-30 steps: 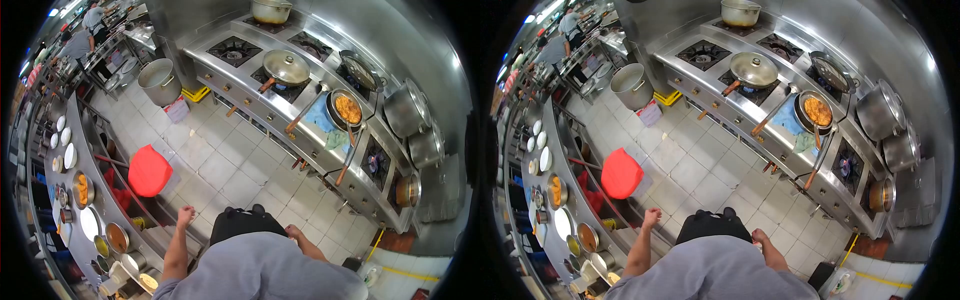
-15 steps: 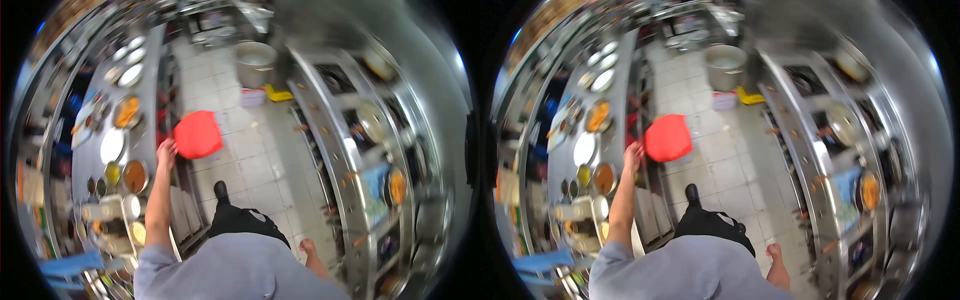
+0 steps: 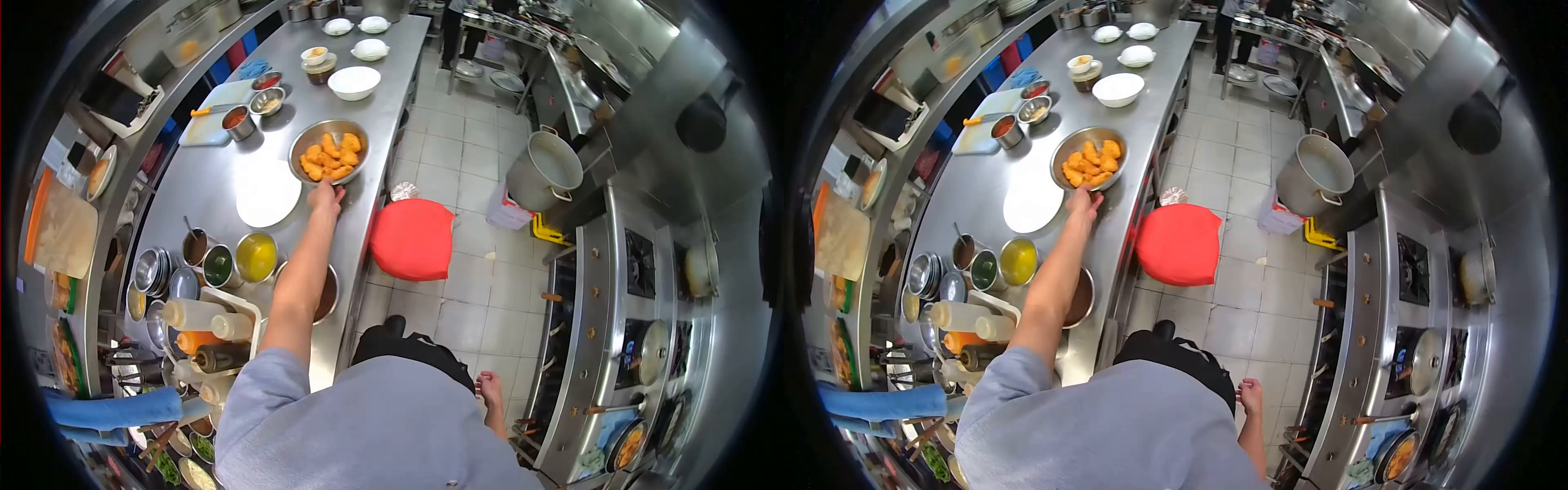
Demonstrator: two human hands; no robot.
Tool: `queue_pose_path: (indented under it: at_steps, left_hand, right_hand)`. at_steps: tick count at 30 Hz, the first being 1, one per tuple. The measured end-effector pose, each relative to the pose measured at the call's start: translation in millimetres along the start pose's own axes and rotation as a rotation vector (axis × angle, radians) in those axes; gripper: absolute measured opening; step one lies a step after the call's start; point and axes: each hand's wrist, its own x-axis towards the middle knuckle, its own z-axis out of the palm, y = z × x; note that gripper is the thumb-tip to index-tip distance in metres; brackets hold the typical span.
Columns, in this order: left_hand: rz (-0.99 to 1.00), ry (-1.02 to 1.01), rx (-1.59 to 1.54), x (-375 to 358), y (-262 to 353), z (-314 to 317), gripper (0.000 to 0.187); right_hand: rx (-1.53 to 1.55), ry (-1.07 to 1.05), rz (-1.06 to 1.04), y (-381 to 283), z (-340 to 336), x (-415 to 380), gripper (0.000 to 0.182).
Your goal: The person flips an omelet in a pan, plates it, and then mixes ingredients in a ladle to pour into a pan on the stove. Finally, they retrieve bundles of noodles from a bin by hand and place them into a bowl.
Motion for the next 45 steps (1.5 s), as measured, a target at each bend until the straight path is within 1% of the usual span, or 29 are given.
queue_pose_path:
  at_steps: [1, 2, 4, 6, 9, 10, 13, 15, 16, 19, 20, 22, 25, 26, 29, 30, 33, 34, 35, 36, 37, 38, 39, 40, 41, 42, 43, 44, 45]
  left_hand:
    - [0.004, 0.041, 0.026, -11, 9, 5, 0.017]
    - [0.052, 0.053, 0.024, -8, 13, 4, 0.019]
    - [0.046, 0.033, -0.020, 0, 21, -6, 0.020]
    - [0.041, 0.019, -0.057, 8, 33, -15, 0.019]
    - [-0.002, -0.021, -0.146, -1, 80, -29, 0.020]
    - [0.042, -0.026, -0.162, 5, 94, -37, 0.021]
    - [0.228, 0.011, -0.190, 29, 142, -67, 0.013]
    - [0.319, 0.139, -0.161, 36, 172, -90, 0.011]
    - [0.348, 0.199, -0.163, 47, 183, -104, 0.016]
    - [0.392, 0.389, -0.090, 89, 204, -151, 0.027]
    - [0.379, 0.421, -0.090, 98, 208, -166, 0.029]
    - [0.349, 0.485, -0.094, 111, 211, -189, 0.033]
    - [0.268, 0.611, -0.199, 117, 213, -202, 0.035]
    - [0.271, 0.571, -0.181, 120, 210, -209, 0.040]
    - [0.289, 0.481, -0.184, 164, 192, -238, 0.042]
    - [0.282, 0.447, -0.196, 155, 189, -226, 0.044]
    - [0.077, 0.386, -0.319, 157, 186, -189, 0.046]
    - [0.159, 0.298, -0.218, 152, 180, -177, 0.044]
    - [0.232, 0.275, -0.168, 148, 175, -157, 0.036]
    - [0.269, 0.057, -0.053, 158, 172, -147, 0.031]
    - [0.212, -0.095, 0.027, 145, 171, -121, 0.027]
    - [0.232, -0.174, 0.105, 118, 167, -88, 0.028]
    - [0.327, -0.267, 0.169, 61, 157, -44, 0.029]
    - [0.324, -0.353, 0.242, -3, 146, -2, 0.029]
    - [0.306, -0.526, 0.317, -63, 130, 31, 0.027]
    - [0.248, -0.688, 0.411, -104, 106, 56, 0.026]
    - [0.193, -0.847, 0.507, -141, 76, 75, 0.026]
    - [0.161, -1.016, 0.605, -182, 34, 88, 0.025]
    - [0.133, -1.176, 0.697, -222, -3, 94, 0.025]
  right_hand:
    - [-0.117, -0.001, -0.071, -8, 10, 4, 0.021]
    - [-0.234, -0.001, -0.143, -16, 19, 11, 0.020]
    - [-0.403, -0.003, -0.291, -22, 29, 30, 0.014]
    - [-0.360, -0.006, -0.229, -20, 23, 42, 0.013]
    - [-0.376, -0.042, -0.070, -35, 13, 44, 0.011]
    - [-0.395, -0.057, -0.007, -45, 10, 41, 0.010]
    - [-0.478, -0.135, 0.078, -45, -6, 61, 0.009]
    - [-0.439, -0.117, 0.098, -48, -7, 74, 0.011]
    - [-0.413, -0.106, 0.112, -49, -6, 80, 0.012]
    - [-0.255, -0.190, 0.066, -56, -2, 103, 0.013]
    - [-0.242, -0.180, 0.058, -58, 2, 104, 0.014]
    - [-0.217, -0.156, 0.041, -86, 18, 90, 0.015]
    - [-0.261, -0.159, 0.001, -104, 30, 69, 0.015]
    - [-0.273, -0.158, 0.001, -101, 32, 65, 0.016]
    - [-0.295, -0.154, 0.029, -85, 22, 55, 0.018]
    - [-0.286, -0.156, 0.051, -73, 16, 54, 0.019]
    - [-0.324, -0.173, 0.156, -28, 3, 52, 0.022]
    - [-0.332, -0.168, 0.201, -12, -1, 50, 0.024]
    - [-0.304, -0.211, 0.298, 4, -3, 49, 0.031]
    - [-0.257, -0.246, 0.394, 18, -4, 46, 0.039]
    - [-0.192, -0.278, 0.489, 34, -6, 37, 0.048]
    - [-0.156, -0.307, 0.490, 54, -8, 27, 0.055]
    - [-0.111, -0.333, 0.485, 71, -8, 19, 0.063]
    - [-0.060, -0.356, 0.478, 85, -11, 12, 0.070]
    - [-0.046, -0.312, 0.543, 22, -10, -45, 0.075]
    - [0.000, -0.399, 0.555, 34, -18, -51, 0.080]
    - [0.059, -0.441, 0.565, 82, -22, -40, 0.079]
    - [0.113, -0.392, 0.546, 108, -25, -47, 0.079]
    - [0.108, -0.395, 0.577, 108, -35, -65, 0.076]
